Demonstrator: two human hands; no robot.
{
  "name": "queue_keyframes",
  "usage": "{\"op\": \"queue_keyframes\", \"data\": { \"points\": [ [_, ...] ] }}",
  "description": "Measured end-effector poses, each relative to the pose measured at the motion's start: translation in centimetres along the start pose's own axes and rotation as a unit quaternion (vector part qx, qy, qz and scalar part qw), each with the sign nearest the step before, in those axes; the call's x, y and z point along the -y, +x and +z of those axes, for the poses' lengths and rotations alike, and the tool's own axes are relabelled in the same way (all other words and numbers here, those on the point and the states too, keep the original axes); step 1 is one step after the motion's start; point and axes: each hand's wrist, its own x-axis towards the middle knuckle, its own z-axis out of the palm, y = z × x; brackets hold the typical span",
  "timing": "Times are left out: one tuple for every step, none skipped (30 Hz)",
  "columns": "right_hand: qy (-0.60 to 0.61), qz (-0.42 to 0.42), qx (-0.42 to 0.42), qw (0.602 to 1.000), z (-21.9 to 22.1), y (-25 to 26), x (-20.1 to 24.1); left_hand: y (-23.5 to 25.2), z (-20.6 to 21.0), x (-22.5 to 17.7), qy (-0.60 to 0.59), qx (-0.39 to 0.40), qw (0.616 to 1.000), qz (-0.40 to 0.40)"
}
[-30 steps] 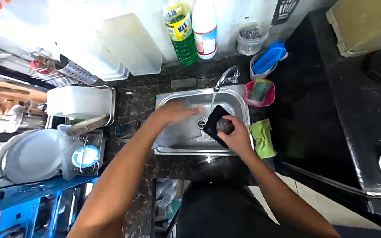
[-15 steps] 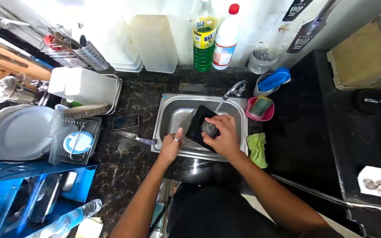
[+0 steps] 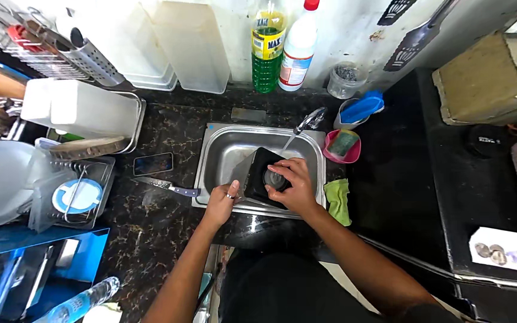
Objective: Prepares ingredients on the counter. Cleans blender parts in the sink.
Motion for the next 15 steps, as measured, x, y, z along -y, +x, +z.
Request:
{"op": "queue_keyframes", "data": {
  "points": [
    [-0.004, 0.0, 0.002, 1.0, 0.4, 0.0, 0.0, -0.1, 0.2, 0.0, -0.009, -0.006, 1.0, 0.006],
    [-0.003, 0.001, 0.003, 1.0, 0.7, -0.1, -0.1, -0.1, 0.4, 0.1, -0.021, -0.012, 1.0, 0.01],
    [0.007, 0.004, 0.008, 1.0, 0.8, -0.1, -0.2, -0.1, 0.6, 0.3, -0.032, -0.019, 0.999, 0.012],
    [0.027, 0.014, 0.018, 0.999, 0.6, 0.0, -0.3, 0.0, 0.8, 0.6, -0.042, -0.027, 0.999, 0.012],
    [0.048, 0.034, 0.024, 0.998, 0.2, 0.1, -0.6, 0.0, 0.9, 1.0, -0.05, -0.036, 0.998, 0.015],
    [0.059, 0.064, 0.009, 0.996, -0.4, 0.4, -1.2, 0.0, 1.0, 1.3, -0.057, -0.045, 0.997, 0.021],
    [0.047, 0.103, -0.018, 0.993, -1.0, 1.1, -2.2, -0.1, 0.9, 1.6, -0.062, -0.055, 0.996, 0.024],
    [0.007, 0.157, -0.021, 0.987, -1.6, 2.3, -3.7, -0.2, 0.8, 1.7, -0.069, -0.065, 0.995, 0.026],
    [-0.048, 0.209, 0.011, 0.977, -2.2, 4.1, -5.7, -0.3, 0.8, 1.8, -0.077, -0.075, 0.994, 0.026],
    [-0.102, 0.245, 0.067, 0.962, -2.5, 6.0, -8.0, -0.4, 0.9, 1.7, -0.086, -0.079, 0.993, 0.025],
    [-0.149, 0.242, 0.107, 0.953, -2.5, 7.6, -11.0, -0.5, 1.1, 1.4, -0.102, -0.075, 0.992, 0.019],
    [-0.194, 0.206, 0.134, 0.95, -2.5, 8.8, -13.8, -0.9, 1.4, 0.9, -0.122, -0.067, 0.99, 0.004],
    [-0.215, 0.16, 0.181, 0.946, -2.7, 9.9, -15.2, -1.5, 1.5, 0.5, -0.146, -0.058, 0.987, -0.019],
    [-0.223, 0.089, 0.246, 0.939, -3.0, 11.2, -14.8, -2.1, 1.5, 0.2, -0.164, -0.053, 0.984, -0.038],
    [-0.232, -0.007, 0.32, 0.919, -3.4, 12.6, -12.8, -2.8, 1.4, 0.2, -0.171, -0.055, 0.983, -0.044]
  ]
}}
